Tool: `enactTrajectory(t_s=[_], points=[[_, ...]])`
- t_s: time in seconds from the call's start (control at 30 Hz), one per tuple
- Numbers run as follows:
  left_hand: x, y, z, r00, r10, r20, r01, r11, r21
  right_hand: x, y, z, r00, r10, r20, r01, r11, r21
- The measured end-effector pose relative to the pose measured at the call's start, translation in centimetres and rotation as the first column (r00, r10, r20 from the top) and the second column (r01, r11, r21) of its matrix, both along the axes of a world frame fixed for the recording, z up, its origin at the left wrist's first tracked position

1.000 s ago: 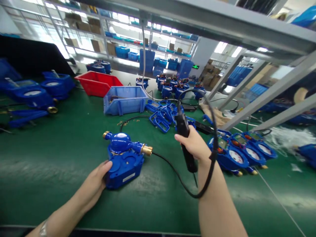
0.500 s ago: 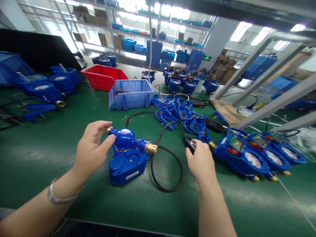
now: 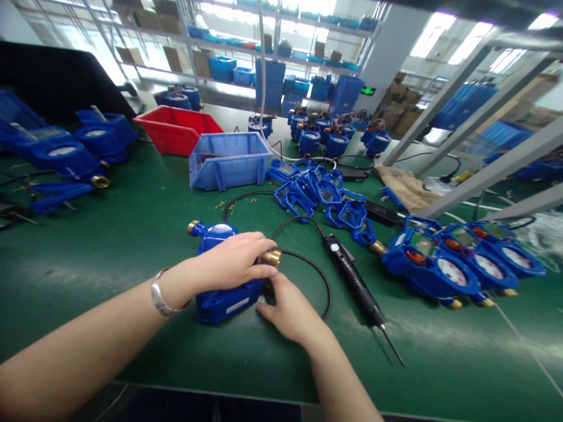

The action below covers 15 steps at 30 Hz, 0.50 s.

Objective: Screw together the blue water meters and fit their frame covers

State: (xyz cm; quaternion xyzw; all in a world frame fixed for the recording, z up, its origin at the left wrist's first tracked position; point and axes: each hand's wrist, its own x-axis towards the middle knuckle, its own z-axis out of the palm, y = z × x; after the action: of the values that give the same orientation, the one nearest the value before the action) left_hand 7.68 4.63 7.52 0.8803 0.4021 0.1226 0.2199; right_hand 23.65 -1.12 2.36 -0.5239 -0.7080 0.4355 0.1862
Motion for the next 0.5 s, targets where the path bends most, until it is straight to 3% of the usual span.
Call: enactTrajectory(t_s=[0.2,0.33,0.43,0.5], points=[[-1.6,-1.6,-0.2,0.968,0.196,0.154,-0.198,0.980,-0.008,-3.0,0.8,-0.7,0.960,0.089,-0.266,-0.053,0.989,0.141],[-4.0,-3.3,0.0,0.899,0.231,0.373,-0.234,0.971,-0.039,-4.6,1.2,-1.6,0.878,0.208,-0.430,-0.196,0.978,0.071],[-6.3,-4.1,-0.3,0.798,0.260,0.543,-0.285,0.958,-0.041,-5.6,0.9,-1.6,0.903,0.090,-0.419,-0.120,0.992,-0.047],[-7.8,-4.2,-0.8,0.676,0.314,0.666,-0.326,0.939,-0.111,-6.1,0.6,-0.9,0.918,-0.031,-0.396,-0.020,0.992,-0.123]])
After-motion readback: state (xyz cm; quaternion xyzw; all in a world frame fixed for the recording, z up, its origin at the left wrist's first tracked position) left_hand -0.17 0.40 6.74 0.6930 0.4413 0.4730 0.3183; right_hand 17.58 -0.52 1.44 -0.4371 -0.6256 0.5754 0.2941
